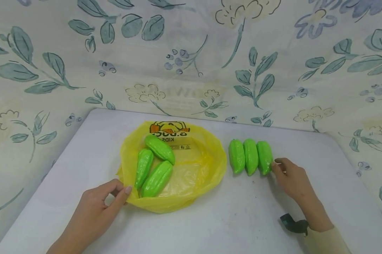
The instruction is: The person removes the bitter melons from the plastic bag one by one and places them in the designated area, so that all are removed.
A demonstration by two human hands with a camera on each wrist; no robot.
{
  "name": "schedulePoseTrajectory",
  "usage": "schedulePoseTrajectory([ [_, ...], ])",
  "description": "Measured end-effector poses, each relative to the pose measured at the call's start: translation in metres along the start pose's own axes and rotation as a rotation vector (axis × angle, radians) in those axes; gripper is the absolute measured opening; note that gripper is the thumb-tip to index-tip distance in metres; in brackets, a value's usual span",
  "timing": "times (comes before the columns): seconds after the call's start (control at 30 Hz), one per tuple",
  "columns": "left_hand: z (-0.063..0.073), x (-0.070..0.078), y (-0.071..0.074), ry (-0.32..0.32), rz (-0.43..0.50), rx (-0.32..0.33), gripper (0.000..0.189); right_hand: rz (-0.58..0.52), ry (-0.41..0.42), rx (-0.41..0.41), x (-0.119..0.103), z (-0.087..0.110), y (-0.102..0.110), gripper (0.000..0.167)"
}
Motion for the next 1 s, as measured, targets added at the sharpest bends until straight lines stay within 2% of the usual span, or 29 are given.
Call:
schedulePoseTrajectory([
  [0.2, 0.001, -0.001, 0.001, -0.003, -0.006, 0.007, 0.021, 0.023, 0.023, 0.004, -0.009, 0.003, 0.003, 0.068],
  [0.4, 0.002, -0.002, 0.001, -0.002, -0.004, 0.010, 0.021, 0.048, 0.069, 0.051, -0.027, 0.005, 0.011, 0.067],
  [0.57, 0.001, -0.002, 0.001, 0.003, -0.011, 0.005, 0.021, 0.069, 0.093, 0.046, -0.043, 0.009, 0.017, 0.071],
  [0.7, 0.002, -0.001, 0.001, -0.013, -0.005, 0.006, 0.023, 0.085, 0.141, 0.064, -0.062, 0.012, 0.023, 0.072],
  [0.83, 0.002, 0.001, 0.001, -0.022, 0.005, 0.004, 0.023, 0.101, 0.200, 0.101, -0.085, 0.015, 0.029, 0.065],
  [1.0, 0.001, 0.002, 0.000, -0.019, 0.010, -0.007, 0.023, 0.109, 0.284, 0.109, -0.118, 0.015, 0.032, 0.056],
])
Point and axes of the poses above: each hand's wrist, its own z-axis away from the middle knuckle, its own y-axis out of the back of the hand, x = y × z, the point moved 8 cm from there along -z, towards the middle knuckle, and after that the axes turned 9 degrees about y, right-handed, at the moved point
